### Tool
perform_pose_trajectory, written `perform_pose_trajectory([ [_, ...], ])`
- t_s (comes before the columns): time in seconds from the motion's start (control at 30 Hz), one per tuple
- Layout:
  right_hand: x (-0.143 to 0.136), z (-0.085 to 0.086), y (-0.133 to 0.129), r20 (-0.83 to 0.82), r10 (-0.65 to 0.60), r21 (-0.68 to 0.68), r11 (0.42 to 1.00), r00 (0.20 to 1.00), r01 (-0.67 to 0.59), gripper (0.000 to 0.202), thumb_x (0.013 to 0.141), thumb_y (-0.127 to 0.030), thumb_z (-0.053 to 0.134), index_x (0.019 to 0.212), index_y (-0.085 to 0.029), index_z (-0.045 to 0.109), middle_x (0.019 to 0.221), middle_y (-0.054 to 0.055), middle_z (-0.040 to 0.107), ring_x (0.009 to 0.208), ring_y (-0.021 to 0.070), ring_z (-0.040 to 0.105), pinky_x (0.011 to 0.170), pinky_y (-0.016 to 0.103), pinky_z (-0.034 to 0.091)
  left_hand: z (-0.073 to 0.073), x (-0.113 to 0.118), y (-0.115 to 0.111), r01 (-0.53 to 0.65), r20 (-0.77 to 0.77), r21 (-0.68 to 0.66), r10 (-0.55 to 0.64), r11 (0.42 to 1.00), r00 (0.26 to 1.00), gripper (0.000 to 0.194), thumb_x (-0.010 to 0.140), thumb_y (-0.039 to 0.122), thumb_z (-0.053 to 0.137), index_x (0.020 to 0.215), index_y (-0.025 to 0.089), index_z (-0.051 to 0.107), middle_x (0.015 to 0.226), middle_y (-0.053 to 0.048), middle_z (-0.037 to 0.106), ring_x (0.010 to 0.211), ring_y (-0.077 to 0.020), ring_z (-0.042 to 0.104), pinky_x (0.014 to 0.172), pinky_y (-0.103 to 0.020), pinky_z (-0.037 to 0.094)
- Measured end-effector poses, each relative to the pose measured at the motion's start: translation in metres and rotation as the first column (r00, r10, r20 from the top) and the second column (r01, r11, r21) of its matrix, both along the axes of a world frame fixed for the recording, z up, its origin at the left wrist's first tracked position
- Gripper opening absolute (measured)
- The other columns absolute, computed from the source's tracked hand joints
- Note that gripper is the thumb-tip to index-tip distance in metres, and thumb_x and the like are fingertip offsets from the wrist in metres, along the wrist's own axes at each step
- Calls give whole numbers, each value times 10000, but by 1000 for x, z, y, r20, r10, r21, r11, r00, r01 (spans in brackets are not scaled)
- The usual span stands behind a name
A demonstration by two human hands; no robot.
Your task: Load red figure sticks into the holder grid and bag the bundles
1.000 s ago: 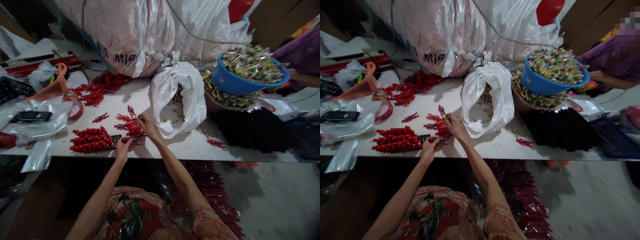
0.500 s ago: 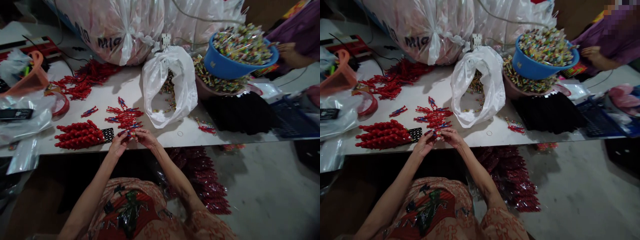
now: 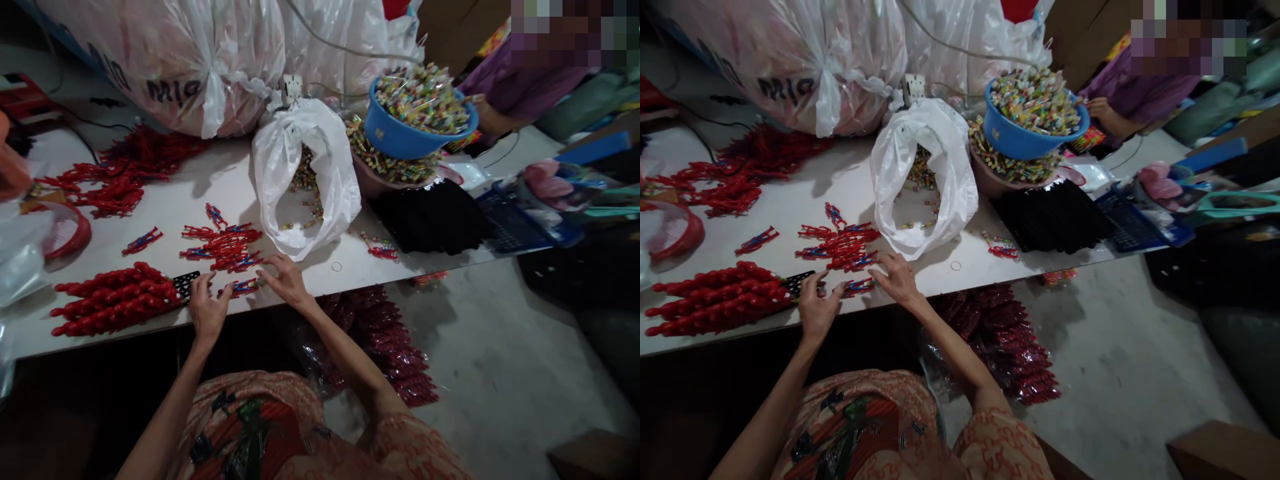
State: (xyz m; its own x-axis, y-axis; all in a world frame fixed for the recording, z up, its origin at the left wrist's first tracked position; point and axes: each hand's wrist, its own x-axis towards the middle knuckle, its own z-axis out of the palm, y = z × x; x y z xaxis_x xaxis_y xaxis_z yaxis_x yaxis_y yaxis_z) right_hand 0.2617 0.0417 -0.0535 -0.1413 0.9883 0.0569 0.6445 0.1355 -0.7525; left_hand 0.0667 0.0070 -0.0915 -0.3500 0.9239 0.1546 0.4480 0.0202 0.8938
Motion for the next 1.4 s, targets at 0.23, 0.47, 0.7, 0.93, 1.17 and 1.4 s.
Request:
perform_pose_trajectory([
  [0.23,33,29,107,574,-33,-104,988,818,113,349,862,-90,457,1111,-133,698,1207,185,636,1093,305,612,923,396,447,2,23,46,389,-662,-92,-348,917,664,239,886,190,474,1016,174,675,1047,-133,663,1027,-272,584,935,-421,444],
  [0.47,40,20,112,486,-182,-30,974,855,225,342,819,-78,500,1134,-85,631,1045,197,692,1016,294,645,903,419,467,5,40,61,351,-641,-238,-418,906,643,274,890,113,412,994,150,663,1107,-171,644,1117,-294,556,987,-442,402],
  [0.7,24,8,44,-627,-269,-224,961,731,162,339,707,-347,709,971,-212,546,720,-34,646,623,133,639,610,258,512,27,36,43,275,272,-170,-223,946,936,143,813,253,583,920,175,640,831,-47,666,714,-168,628,738,-322,510],
  [0.93,-4,0,13,-768,-344,-512,836,540,-196,338,548,-337,839,695,-174,582,584,-45,631,520,86,589,550,216,451,37,30,20,543,771,-231,-188,807,608,419,571,444,827,795,127,669,608,1,614,453,-65,496,424,-182,325],
  [1.17,3,10,10,-819,-259,-494,771,512,-402,322,549,-318,870,705,-154,641,594,-31,652,500,68,553,520,204,432,47,16,8,677,796,-303,-212,671,566,553,533,560,841,849,129,699,661,-5,655,506,-68,527,482,-190,394],
  [1.4,-7,11,4,-849,-213,-468,727,483,-502,378,566,-359,863,745,-161,595,583,-47,628,453,56,505,458,186,411,44,13,3,740,813,-231,-293,631,504,510,564,533,841,836,120,713,653,-28,668,502,-77,528,487,-203,391],
])
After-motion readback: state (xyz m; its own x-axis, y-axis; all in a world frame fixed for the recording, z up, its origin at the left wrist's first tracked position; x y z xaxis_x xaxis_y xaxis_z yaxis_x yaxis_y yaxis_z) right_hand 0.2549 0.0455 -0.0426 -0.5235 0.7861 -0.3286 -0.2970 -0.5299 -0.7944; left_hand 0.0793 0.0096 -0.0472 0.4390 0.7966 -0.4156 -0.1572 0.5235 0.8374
